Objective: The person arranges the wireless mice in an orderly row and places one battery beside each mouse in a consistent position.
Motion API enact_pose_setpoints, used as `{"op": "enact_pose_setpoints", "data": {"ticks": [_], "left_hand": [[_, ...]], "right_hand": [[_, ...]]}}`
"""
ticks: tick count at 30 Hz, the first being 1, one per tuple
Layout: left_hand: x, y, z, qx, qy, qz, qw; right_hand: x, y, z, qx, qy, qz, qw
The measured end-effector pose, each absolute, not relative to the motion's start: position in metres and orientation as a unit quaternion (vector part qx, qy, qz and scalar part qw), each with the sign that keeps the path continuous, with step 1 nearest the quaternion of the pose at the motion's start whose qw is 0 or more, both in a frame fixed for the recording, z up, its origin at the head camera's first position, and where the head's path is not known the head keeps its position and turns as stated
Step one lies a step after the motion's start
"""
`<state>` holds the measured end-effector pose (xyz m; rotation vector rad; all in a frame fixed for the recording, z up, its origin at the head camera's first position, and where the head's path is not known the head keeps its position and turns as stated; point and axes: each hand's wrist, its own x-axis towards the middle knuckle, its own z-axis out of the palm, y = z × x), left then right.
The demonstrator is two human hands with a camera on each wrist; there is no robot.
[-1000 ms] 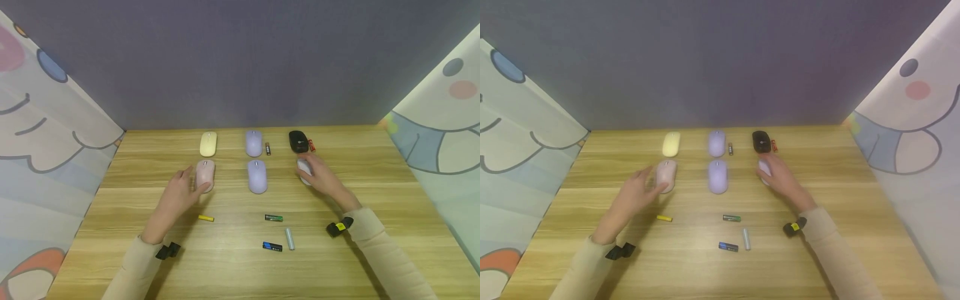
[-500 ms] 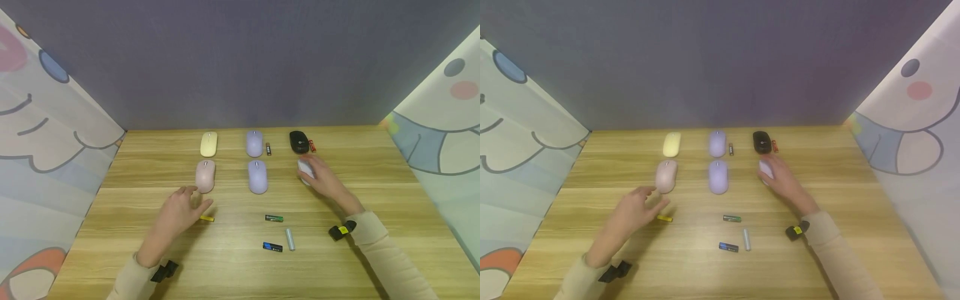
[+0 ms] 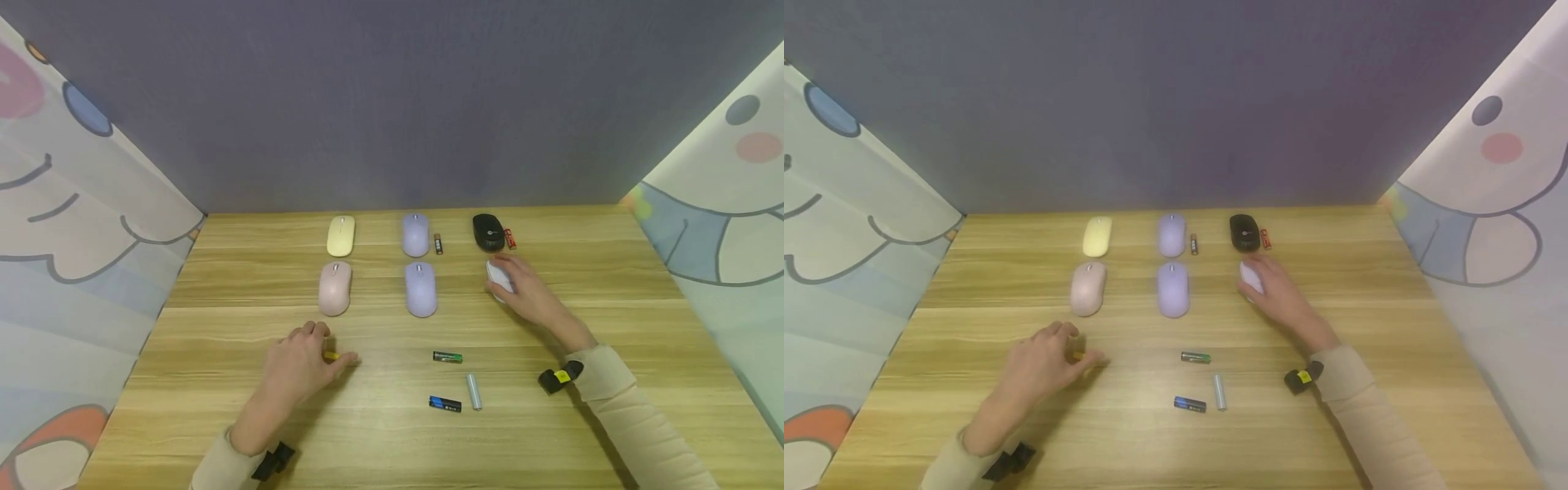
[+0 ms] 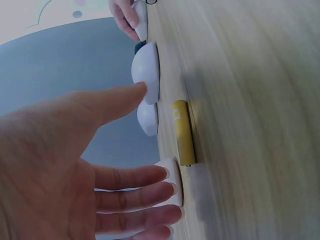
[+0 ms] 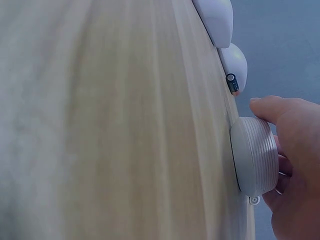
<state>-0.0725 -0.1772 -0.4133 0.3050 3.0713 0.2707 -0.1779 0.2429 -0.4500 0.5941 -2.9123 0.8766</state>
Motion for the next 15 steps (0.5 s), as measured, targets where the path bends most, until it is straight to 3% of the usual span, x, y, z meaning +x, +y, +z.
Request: {"op": "enact_pose_setpoints", "data": {"ticks": [10,15], "left_hand": [[-0.0686,-0.1782,-0.4213,0.130,0.989,0.077,-0.003],[-0.0669,-0.1785,-0.4213,0.126,0.989,0.080,0.012]], "right_hand": [[-0.1786,0.2439,-0.4490,0.188,-0.939,0.286,0.013],[-0.1794,0.2444,-0.4493,0.191,-0.940,0.284,0.012]]}}
